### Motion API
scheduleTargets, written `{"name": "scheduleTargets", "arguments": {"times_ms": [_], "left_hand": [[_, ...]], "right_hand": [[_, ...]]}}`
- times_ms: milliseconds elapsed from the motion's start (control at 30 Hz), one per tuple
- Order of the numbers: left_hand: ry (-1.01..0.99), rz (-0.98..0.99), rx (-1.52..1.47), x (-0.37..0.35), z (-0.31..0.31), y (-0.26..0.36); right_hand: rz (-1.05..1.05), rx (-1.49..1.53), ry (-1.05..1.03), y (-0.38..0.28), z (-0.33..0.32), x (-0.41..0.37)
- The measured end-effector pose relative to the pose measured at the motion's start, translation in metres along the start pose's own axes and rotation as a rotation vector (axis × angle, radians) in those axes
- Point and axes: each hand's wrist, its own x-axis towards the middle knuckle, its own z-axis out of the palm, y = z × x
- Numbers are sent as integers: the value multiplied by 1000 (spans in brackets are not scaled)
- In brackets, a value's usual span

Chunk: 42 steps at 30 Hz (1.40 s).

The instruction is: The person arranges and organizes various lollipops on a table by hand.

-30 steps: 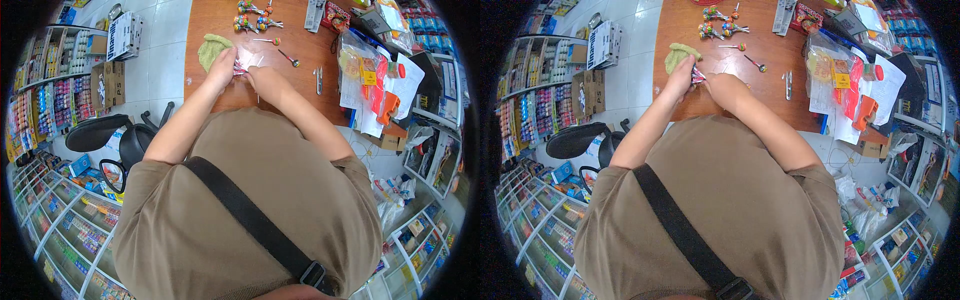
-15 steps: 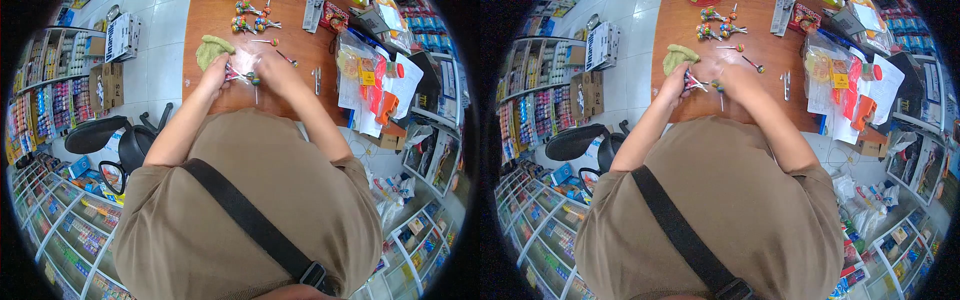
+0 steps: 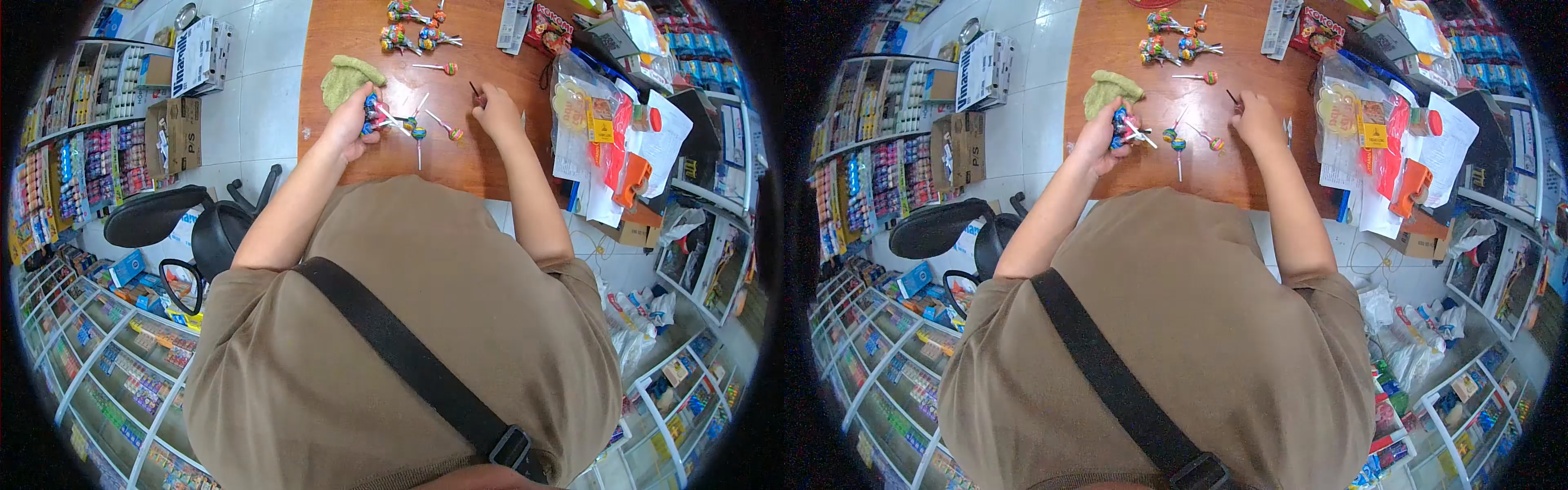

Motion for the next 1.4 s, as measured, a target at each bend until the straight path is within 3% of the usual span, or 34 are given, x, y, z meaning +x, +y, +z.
{"name": "scheduleTargets", "arguments": {"times_ms": [167,267,367,567,667,767,800,933,1033,1133,1233,1367,1400], "left_hand": [[-10,-23,-29,2,-3,0],[9,-34,-37,7,-10,-2],[31,-47,-29,11,-17,-6],[66,-34,-53,6,-12,-4],[50,-31,-58,1,-12,-3],[41,-39,-39,0,-9,-5],[41,-44,-29,0,-8,-6],[49,-55,20,4,-1,-13],[69,-65,26,3,3,-12],[74,-64,-5,3,-4,-8],[67,-68,-39,4,-19,-7],[101,-68,-43,0,-17,-8],[107,-68,-42,0,-16,-8]], "right_hand": [[58,-71,6,5,6,-3],[-201,-102,272,-21,-4,-13],[-521,-44,-53,-52,2,-22],[-396,-208,-138,-74,50,-34],[-331,-76,-69,-81,31,-37],[-357,347,38,-73,16,-25],[-271,468,-27,-85,-7,-27],[-306,924,-159,-116,-40,-31],[-410,602,-83,-122,-47,-26],[-173,592,13,-102,-34,-7],[-221,204,60,-58,2,6],[-103,113,-64,-47,14,0],[-172,91,12,-44,19,-2]]}}
